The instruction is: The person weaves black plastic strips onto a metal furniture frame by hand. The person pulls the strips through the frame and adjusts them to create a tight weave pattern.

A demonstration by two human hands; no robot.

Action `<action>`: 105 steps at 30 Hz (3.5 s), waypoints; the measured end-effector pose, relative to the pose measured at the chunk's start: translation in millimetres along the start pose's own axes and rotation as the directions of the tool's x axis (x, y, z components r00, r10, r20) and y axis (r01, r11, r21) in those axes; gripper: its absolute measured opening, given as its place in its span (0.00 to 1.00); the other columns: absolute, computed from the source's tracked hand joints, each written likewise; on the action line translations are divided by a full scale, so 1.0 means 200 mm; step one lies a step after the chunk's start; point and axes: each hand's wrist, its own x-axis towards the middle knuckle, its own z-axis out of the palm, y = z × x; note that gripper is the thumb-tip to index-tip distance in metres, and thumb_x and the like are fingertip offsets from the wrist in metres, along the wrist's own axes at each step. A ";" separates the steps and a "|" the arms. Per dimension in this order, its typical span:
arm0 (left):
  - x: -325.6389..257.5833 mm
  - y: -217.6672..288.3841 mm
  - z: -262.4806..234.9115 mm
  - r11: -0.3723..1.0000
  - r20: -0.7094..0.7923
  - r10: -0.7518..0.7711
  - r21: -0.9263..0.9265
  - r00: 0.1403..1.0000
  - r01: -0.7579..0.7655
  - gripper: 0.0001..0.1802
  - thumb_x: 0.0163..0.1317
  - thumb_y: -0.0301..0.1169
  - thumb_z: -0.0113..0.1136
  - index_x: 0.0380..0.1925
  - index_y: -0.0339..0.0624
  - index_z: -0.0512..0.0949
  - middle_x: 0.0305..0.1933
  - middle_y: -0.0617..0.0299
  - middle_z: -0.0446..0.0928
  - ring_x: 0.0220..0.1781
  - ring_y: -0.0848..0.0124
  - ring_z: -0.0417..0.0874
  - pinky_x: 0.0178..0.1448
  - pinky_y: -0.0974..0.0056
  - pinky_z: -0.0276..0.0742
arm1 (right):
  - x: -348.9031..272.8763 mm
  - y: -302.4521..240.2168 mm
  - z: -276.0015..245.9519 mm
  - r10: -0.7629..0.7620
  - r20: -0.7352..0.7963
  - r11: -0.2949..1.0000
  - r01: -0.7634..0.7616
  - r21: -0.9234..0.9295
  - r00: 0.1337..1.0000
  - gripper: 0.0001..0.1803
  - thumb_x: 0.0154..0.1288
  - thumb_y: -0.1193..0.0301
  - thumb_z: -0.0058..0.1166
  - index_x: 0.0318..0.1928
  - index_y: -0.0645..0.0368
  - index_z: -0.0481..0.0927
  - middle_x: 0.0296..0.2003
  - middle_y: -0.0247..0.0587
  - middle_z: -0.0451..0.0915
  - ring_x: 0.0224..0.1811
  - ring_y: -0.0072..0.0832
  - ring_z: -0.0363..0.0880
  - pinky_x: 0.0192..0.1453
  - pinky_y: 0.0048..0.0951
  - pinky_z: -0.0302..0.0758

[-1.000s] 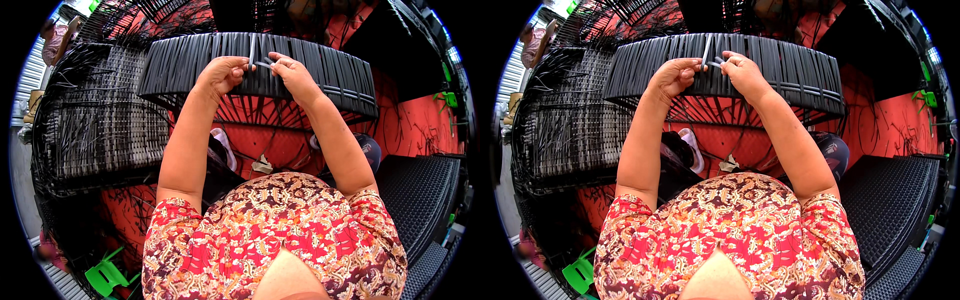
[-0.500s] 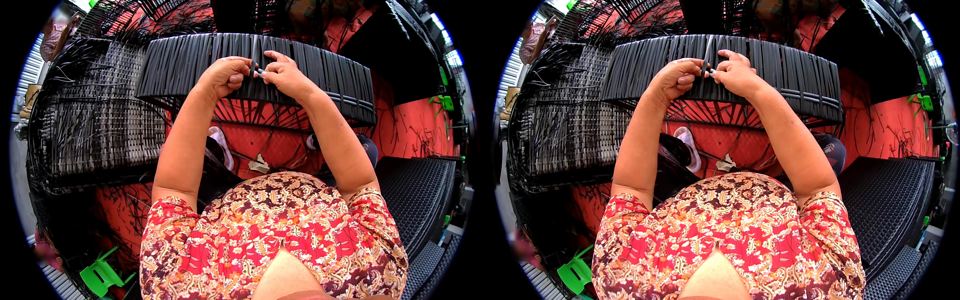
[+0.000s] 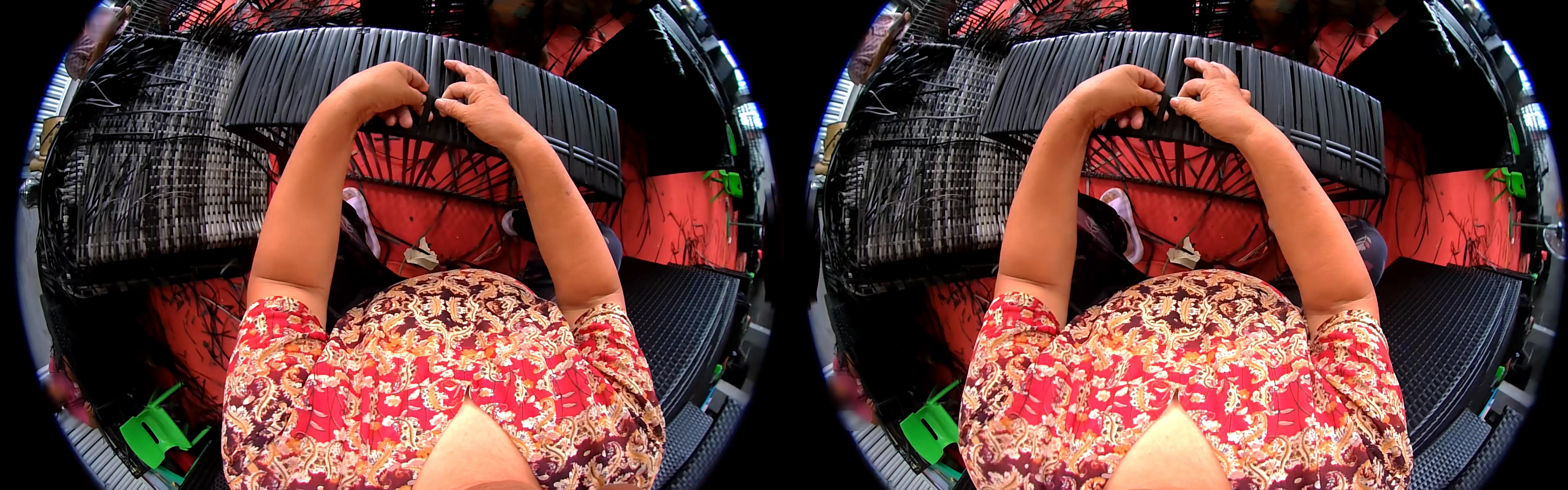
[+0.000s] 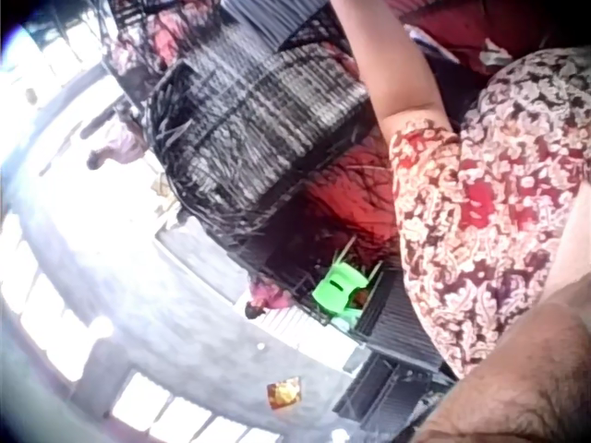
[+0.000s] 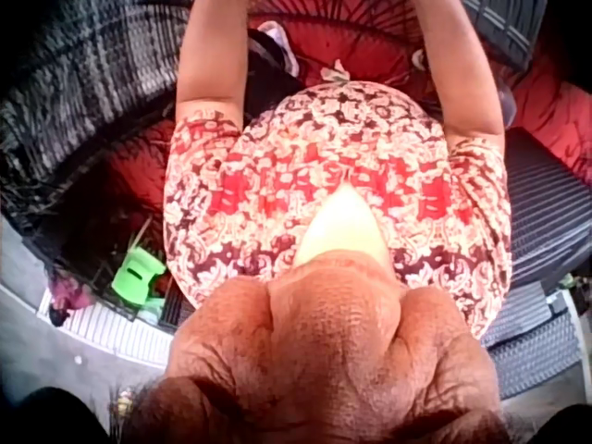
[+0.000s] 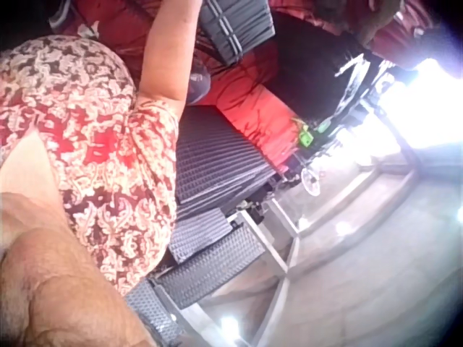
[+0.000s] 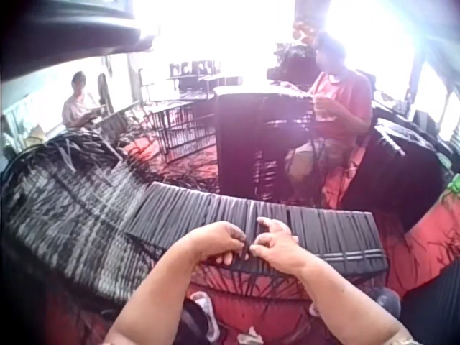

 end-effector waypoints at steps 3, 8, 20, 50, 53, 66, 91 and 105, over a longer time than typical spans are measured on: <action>-0.01 0.03 0.02 0.999 -0.064 0.000 0.042 0.998 0.003 0.19 0.53 0.23 0.51 0.47 0.27 0.70 0.27 0.57 0.79 0.18 0.74 0.79 0.17 0.75 0.69 | 0.00 0.02 -0.01 -0.019 -0.014 1.000 0.019 -0.003 1.000 0.11 0.55 0.57 0.55 0.32 0.48 0.82 0.64 0.32 0.56 0.69 0.39 0.44 0.65 0.51 0.44; -0.03 0.05 0.05 0.995 -0.116 0.021 0.103 0.993 -0.009 0.14 0.53 0.22 0.51 0.40 0.26 0.73 0.27 0.54 0.79 0.23 0.68 0.82 0.23 0.70 0.76 | -0.01 0.02 -0.02 -0.055 0.003 0.998 0.055 -0.031 0.998 0.11 0.56 0.58 0.54 0.32 0.49 0.82 0.64 0.35 0.57 0.69 0.42 0.44 0.65 0.51 0.45; -0.20 0.09 -0.09 0.979 -0.219 -0.027 0.189 0.975 0.070 0.09 0.54 0.26 0.50 0.34 0.34 0.76 0.20 0.62 0.76 0.16 0.75 0.77 0.17 0.74 0.66 | -0.02 -0.06 0.00 -0.129 -0.295 0.991 0.133 -0.008 0.947 0.12 0.55 0.62 0.56 0.40 0.47 0.79 0.59 0.43 0.63 0.64 0.40 0.56 0.64 0.43 0.54; -0.06 -0.03 -0.06 0.958 -0.467 0.181 0.284 0.866 -0.048 0.11 0.49 0.32 0.64 0.29 0.36 0.81 0.20 0.62 0.77 0.13 0.77 0.71 0.21 0.71 0.69 | 0.01 -0.16 0.04 0.010 -0.056 0.572 0.041 0.819 0.998 0.13 0.66 0.68 0.45 0.26 0.60 0.74 0.59 0.39 0.63 0.51 0.18 0.63 0.58 0.22 0.56; 0.00 -0.01 -0.07 0.881 -0.498 0.186 0.466 0.847 0.080 0.15 0.46 0.38 0.66 0.27 0.38 0.81 0.24 0.58 0.78 0.21 0.69 0.77 0.29 0.66 0.73 | 0.01 -0.17 0.03 0.005 -0.069 0.570 0.054 0.820 0.998 0.13 0.66 0.68 0.45 0.26 0.60 0.74 0.59 0.39 0.63 0.50 0.18 0.63 0.58 0.22 0.56; 0.07 -0.02 -0.12 0.951 -0.464 0.041 0.290 0.885 0.108 0.13 0.44 0.35 0.63 0.26 0.35 0.80 0.19 0.55 0.77 0.17 0.68 0.78 0.25 0.66 0.74 | 0.00 -0.16 0.03 0.012 -0.090 0.573 0.067 0.817 0.996 0.11 0.65 0.68 0.47 0.29 0.62 0.77 0.56 0.40 0.65 0.52 0.23 0.65 0.57 0.25 0.60; 0.07 0.05 -0.05 0.960 -0.555 0.037 0.251 0.831 0.125 0.09 0.46 0.24 0.58 0.31 0.37 0.79 0.20 0.57 0.78 0.16 0.73 0.78 0.24 0.70 0.75 | 0.02 -0.14 0.06 0.001 -0.121 0.581 0.098 0.808 0.993 0.11 0.64 0.70 0.47 0.29 0.64 0.76 0.54 0.43 0.68 0.50 0.23 0.67 0.56 0.24 0.62; 0.16 0.01 -0.10 0.993 -0.466 0.073 0.116 0.882 -0.021 0.25 0.48 0.22 0.59 0.50 0.40 0.71 0.16 0.64 0.71 0.11 0.79 0.66 0.13 0.73 0.60 | 0.00 -0.15 0.05 0.004 -0.137 0.593 0.108 0.798 0.991 0.11 0.64 0.69 0.47 0.30 0.64 0.77 0.54 0.43 0.68 0.51 0.24 0.67 0.56 0.25 0.62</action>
